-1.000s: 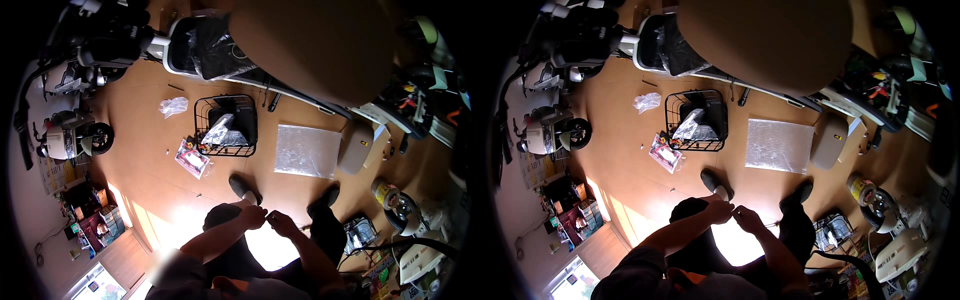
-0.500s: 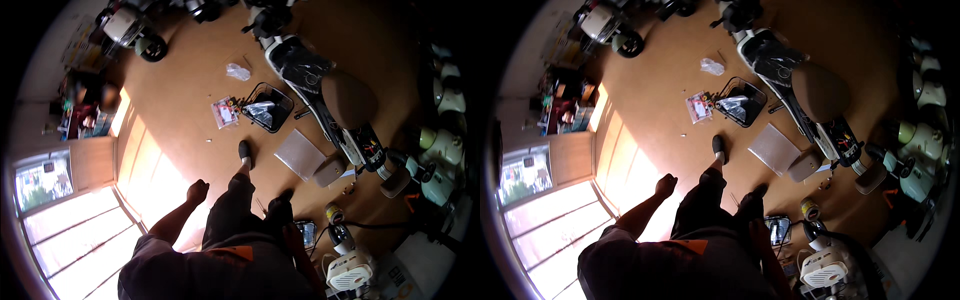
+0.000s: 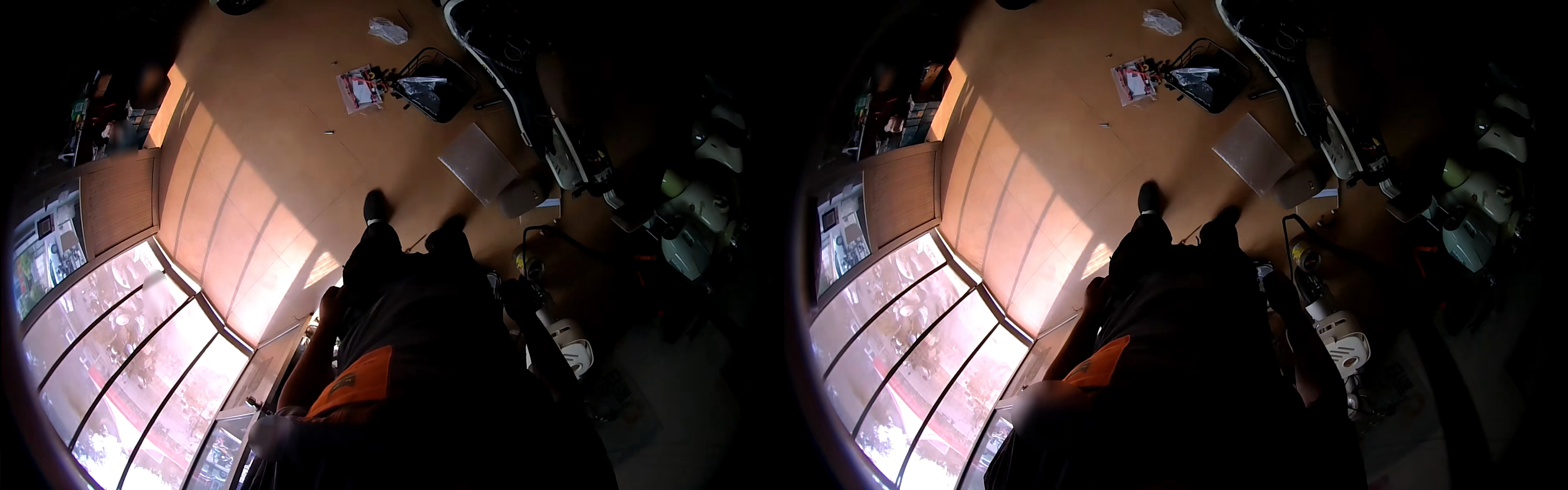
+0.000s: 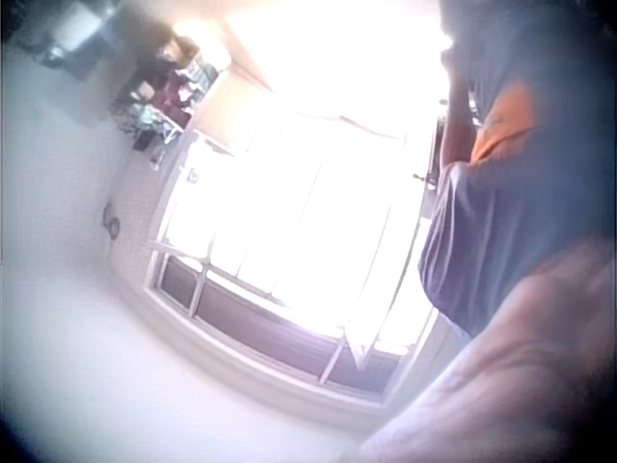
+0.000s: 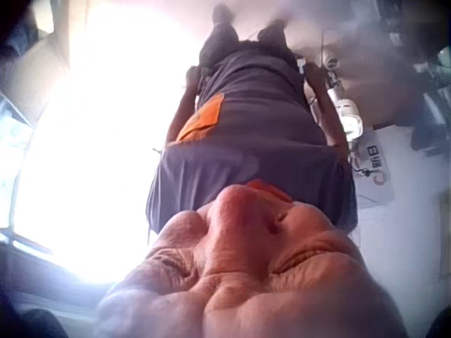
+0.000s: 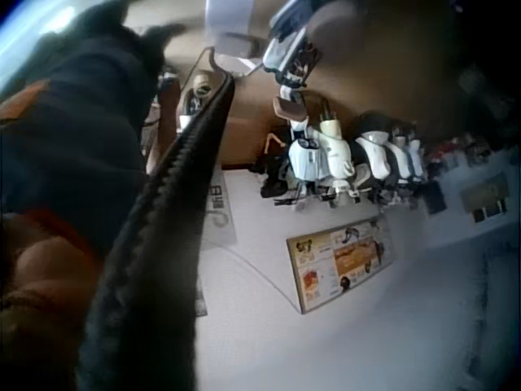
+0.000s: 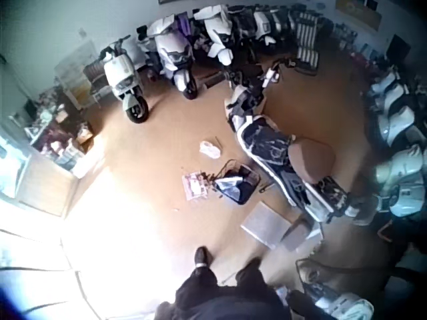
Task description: The person unpacks a plastic part and installs it into the seat compartment of an electric scooter. They then retrieve a socket wrench and use it to tighten bolts securing the part within the scooter's internal wiring area.
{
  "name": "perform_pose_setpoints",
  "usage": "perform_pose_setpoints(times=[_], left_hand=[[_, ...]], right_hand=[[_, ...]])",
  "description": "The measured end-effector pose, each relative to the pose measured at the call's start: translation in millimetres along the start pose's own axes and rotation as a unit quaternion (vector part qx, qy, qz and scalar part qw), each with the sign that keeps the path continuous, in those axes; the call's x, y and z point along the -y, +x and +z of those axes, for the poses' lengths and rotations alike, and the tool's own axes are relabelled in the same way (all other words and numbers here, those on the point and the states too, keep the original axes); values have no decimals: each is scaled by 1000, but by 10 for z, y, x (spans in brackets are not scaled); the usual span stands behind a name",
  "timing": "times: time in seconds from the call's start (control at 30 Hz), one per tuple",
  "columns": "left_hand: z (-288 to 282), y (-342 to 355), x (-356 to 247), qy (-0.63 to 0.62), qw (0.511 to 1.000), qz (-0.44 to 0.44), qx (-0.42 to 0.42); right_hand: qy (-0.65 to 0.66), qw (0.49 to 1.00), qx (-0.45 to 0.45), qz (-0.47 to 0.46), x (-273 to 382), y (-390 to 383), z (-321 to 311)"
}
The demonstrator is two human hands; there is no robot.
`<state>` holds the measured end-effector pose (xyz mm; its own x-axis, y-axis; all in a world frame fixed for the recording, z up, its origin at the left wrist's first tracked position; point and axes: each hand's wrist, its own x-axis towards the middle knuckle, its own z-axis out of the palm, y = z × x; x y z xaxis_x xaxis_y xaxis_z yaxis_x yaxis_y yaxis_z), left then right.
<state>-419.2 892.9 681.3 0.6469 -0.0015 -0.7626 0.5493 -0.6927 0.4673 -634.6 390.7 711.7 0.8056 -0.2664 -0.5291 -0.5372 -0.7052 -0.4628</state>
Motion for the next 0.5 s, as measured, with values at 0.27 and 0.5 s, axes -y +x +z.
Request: perform_pose_setpoints(times=[0.27,0.5], left_hand=[[-1870,578,328,227,954,-19,196],[-2936,1922,-1033,296,945,-82,112]], right_hand=[[184,954,-62,228,759,-754,1463],[407,819,-255,314,2444,-979,2092]])
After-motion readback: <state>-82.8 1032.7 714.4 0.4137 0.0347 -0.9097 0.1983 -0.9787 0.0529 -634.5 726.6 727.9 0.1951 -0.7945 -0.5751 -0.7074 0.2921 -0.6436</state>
